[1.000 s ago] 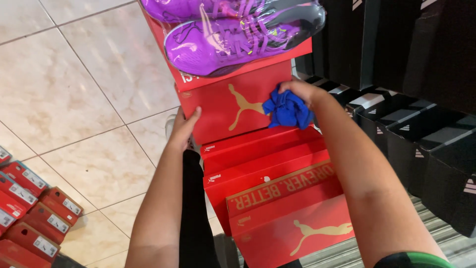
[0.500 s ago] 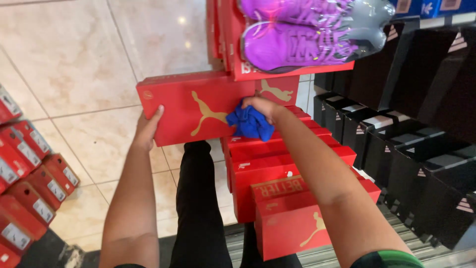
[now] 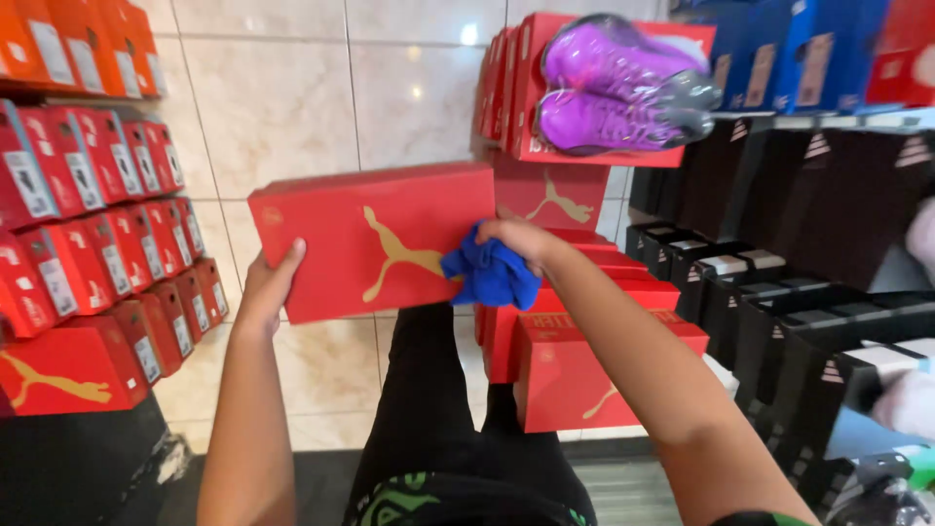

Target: Wiping down shoes and shoe boxes with a cloth and organizing them

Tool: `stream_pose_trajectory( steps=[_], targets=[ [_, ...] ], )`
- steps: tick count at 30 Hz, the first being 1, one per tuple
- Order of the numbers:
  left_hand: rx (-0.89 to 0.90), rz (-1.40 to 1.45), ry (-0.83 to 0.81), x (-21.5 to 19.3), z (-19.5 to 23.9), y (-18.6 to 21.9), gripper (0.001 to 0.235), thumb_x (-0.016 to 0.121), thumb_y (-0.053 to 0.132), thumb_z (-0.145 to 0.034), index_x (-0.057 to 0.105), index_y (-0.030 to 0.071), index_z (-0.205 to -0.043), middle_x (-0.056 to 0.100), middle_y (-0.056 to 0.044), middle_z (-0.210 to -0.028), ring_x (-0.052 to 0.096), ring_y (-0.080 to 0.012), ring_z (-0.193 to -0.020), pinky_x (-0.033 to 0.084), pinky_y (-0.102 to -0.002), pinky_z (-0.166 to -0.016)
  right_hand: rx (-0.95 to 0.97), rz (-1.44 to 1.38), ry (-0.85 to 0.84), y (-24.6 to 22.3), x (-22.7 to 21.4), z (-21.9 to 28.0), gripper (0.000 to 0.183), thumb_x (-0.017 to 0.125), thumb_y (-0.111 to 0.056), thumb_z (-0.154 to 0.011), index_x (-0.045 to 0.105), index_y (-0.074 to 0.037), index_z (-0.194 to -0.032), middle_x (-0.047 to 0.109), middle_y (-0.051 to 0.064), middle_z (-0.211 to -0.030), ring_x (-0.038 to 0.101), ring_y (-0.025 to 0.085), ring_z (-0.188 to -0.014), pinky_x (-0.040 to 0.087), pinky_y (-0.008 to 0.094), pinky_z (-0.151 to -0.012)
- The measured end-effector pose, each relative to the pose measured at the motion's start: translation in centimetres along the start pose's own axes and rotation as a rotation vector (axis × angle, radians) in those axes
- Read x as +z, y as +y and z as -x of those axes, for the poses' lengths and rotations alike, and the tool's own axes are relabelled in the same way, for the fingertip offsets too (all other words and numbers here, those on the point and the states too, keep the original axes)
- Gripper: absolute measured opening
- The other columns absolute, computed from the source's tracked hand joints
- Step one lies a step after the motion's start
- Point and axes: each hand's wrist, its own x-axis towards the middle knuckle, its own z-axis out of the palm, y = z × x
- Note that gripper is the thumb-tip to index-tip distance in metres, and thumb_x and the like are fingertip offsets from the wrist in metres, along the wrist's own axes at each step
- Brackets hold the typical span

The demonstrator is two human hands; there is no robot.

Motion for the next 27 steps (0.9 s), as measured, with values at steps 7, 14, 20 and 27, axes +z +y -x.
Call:
stream_pose_trajectory(
  steps=[7, 14, 20, 27],
  targets=[
    [0.086, -0.166, -0.094, 2.8, 20.0, 9.1, 0.068, 0.071, 0.042, -0.092, 0.054, -0.002, -0.141, 0.057, -0.039, -0.131, 0.053, -0.0562, -0.125, 0.048, -0.067, -0.094, -0.067, 0.167, 0.069, -4.1, -3.8, 27.8, 0.098, 0.075, -0.019, -0.067, 0.038, -0.008, -0.157, 0.033, 0.031, -0.153, 0.037, 0.051, -0.138, 0.045, 0.064, -0.102],
    [0.194, -0.263, -0.289, 15.6, 32.4, 5.4, 0.073, 0.067, 0.052, -0.093, 0.053, 0.0, -0.143, 0.056, -0.035, -0.136, 0.056, -0.0524, -0.126, 0.049, -0.062, -0.1, -0.177, 0.03, 0.131, 8.5, -18.4, 38.5, 0.075, 0.066, -0.008, -0.072, 0.054, -0.009, -0.146, 0.053, 0.026, -0.134, 0.052, 0.045, -0.12, 0.049, 0.06, -0.097],
    [0.128, -0.283, -0.249, 24.4, 33.1, -1.6, 0.09, 0.071, 0.065, -0.087, 0.044, 0.007, -0.15, 0.057, -0.029, -0.139, 0.053, -0.0431, -0.134, 0.045, -0.055, -0.109, -0.123, -0.043, 0.19, 16.8, -23.1, 36.7, 0.088, 0.07, -0.009, -0.067, 0.045, -0.004, -0.151, 0.049, 0.033, -0.141, 0.049, 0.053, -0.127, 0.046, 0.068, -0.096],
    [0.08, -0.353, -0.212, 25.5, 31.1, -7.5, 0.088, 0.067, 0.069, -0.088, 0.047, 0.009, -0.149, 0.062, -0.025, -0.135, 0.058, -0.0401, -0.129, 0.049, -0.054, -0.105, -0.159, -0.045, 0.228, 22.6, -27.4, 31.7, 0.081, 0.07, -0.014, -0.07, 0.05, -0.006, -0.149, 0.051, 0.032, -0.142, 0.05, 0.053, -0.129, 0.048, 0.066, -0.098]
  ],
)
